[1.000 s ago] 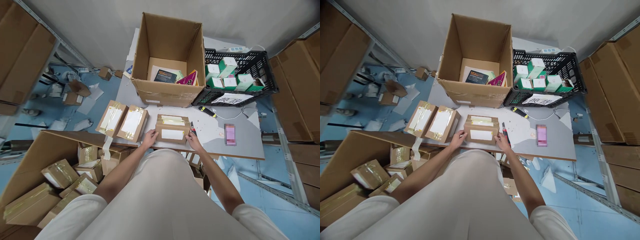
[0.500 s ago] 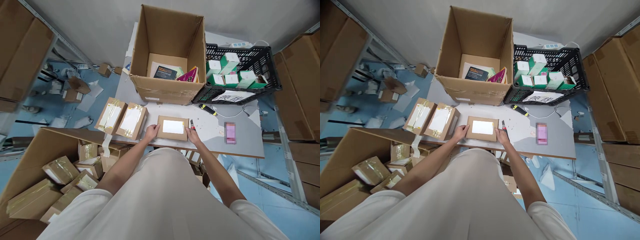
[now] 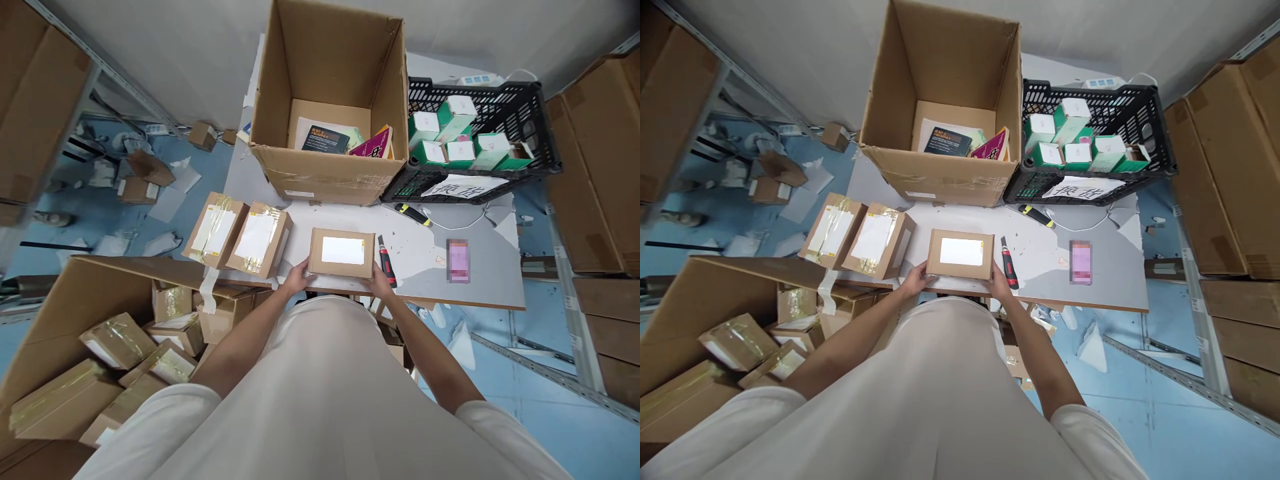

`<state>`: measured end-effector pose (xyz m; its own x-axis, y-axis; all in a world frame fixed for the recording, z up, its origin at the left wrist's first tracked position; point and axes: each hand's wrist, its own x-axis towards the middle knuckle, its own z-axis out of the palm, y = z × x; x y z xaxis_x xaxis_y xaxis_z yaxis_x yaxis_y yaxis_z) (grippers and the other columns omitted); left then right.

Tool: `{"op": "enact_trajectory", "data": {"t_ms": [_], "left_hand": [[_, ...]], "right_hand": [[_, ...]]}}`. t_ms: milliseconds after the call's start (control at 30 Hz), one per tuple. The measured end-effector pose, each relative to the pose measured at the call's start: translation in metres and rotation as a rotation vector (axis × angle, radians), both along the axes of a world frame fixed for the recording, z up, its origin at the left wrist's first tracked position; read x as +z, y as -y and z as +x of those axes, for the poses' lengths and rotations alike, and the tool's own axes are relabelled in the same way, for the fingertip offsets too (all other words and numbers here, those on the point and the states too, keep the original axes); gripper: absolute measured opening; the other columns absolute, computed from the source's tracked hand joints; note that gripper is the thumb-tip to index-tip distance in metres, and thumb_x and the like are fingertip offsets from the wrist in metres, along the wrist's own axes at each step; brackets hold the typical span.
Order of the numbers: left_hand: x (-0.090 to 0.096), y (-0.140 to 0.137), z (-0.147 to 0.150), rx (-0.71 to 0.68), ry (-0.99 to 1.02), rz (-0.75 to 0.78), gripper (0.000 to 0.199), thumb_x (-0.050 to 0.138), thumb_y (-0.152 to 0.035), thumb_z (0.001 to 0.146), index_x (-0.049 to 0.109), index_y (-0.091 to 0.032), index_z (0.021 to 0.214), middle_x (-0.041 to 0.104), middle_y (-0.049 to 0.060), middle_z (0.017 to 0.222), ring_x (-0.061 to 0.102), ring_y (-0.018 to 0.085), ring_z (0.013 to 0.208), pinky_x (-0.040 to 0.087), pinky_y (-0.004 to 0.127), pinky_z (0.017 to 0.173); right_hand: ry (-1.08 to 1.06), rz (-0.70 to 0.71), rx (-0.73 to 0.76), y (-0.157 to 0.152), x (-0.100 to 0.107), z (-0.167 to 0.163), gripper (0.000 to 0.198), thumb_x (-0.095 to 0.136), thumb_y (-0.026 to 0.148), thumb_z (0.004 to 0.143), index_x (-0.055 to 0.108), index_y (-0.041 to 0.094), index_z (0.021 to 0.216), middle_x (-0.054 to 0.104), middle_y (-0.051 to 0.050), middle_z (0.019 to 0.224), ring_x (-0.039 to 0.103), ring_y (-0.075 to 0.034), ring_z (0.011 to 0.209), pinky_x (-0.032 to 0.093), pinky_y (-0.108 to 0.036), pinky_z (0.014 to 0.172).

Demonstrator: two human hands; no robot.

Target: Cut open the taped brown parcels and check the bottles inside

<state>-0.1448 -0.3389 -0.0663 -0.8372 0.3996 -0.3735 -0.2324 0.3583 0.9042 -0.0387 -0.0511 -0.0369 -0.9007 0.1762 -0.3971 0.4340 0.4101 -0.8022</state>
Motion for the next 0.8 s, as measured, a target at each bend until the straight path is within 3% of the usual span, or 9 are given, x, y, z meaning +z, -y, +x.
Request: {"op": "enact_trajectory", "data": {"t_ms": [133,233,367,533,633,800], "left_hand": [[0.005,-0.005,-0.001,-0.023,0.033,0.014,0.065,0.072,-0.046,0.065,0.059,-0.013,0.120,0.066,0.011,0.117,0.058,0.027,0.115,0.043,0.042,0.103],[0.022,-0.004,-0.005,-0.042,-0.047,-0.020,0.059,0.067,-0.047,0.070,0.059,-0.014,0.119,0.061,0.012,0.123,0.057,0.026,0.115,0.046,0.040,0.099],[0.058,-0.009,-0.017,-0.038,-0.161,-0.118,0.052,0.055,-0.049,0.081,0.059,-0.013,0.119,0.061,0.013,0.122,0.058,0.023,0.110,0.050,0.033,0.089],[0.091,-0.027,-0.031,-0.005,-0.237,-0.408,0.048,0.047,-0.055,0.084,0.067,-0.014,0.098,0.070,0.009,0.087,0.063,0.022,0.081,0.048,0.031,0.074],[0.090,-0.030,-0.033,-0.039,-0.204,-0.476,0.049,0.045,-0.058,0.084,0.067,-0.015,0.089,0.068,0.008,0.074,0.061,0.021,0.071,0.046,0.030,0.066],[0.076,-0.025,-0.028,-0.018,-0.158,-0.390,0.050,0.054,-0.058,0.079,0.066,-0.014,0.100,0.070,0.009,0.087,0.063,0.022,0.079,0.048,0.031,0.072]], "right_hand": [[-0.037,-0.100,-0.020,0.005,0.000,-0.003,0.068,0.063,0.024,0.074,0.039,0.020,0.138,0.057,-0.010,0.129,0.055,-0.024,0.116,0.043,-0.041,0.101],[-0.064,-0.127,0.008,-0.001,0.009,-0.003,0.049,0.059,0.032,0.078,0.052,0.018,0.123,0.055,-0.011,0.126,0.056,-0.022,0.112,0.046,-0.037,0.096],[-0.083,-0.016,0.087,-0.011,0.035,-0.013,0.037,0.048,0.044,0.085,0.058,0.018,0.109,0.059,-0.009,0.113,0.057,-0.022,0.103,0.048,-0.036,0.088],[-0.014,0.206,0.045,-0.015,0.058,-0.038,0.046,0.030,0.055,0.091,0.058,0.019,0.085,0.062,-0.009,0.090,0.057,-0.023,0.088,0.044,-0.037,0.082],[0.065,0.256,0.031,-0.015,0.059,-0.049,0.049,0.026,0.057,0.091,0.055,0.020,0.075,0.062,-0.008,0.081,0.057,-0.023,0.080,0.044,-0.035,0.076],[0.065,0.237,0.035,-0.015,0.054,-0.056,0.051,0.028,0.059,0.090,0.058,0.020,0.077,0.064,-0.009,0.079,0.058,-0.023,0.080,0.044,-0.034,0.076]]}}
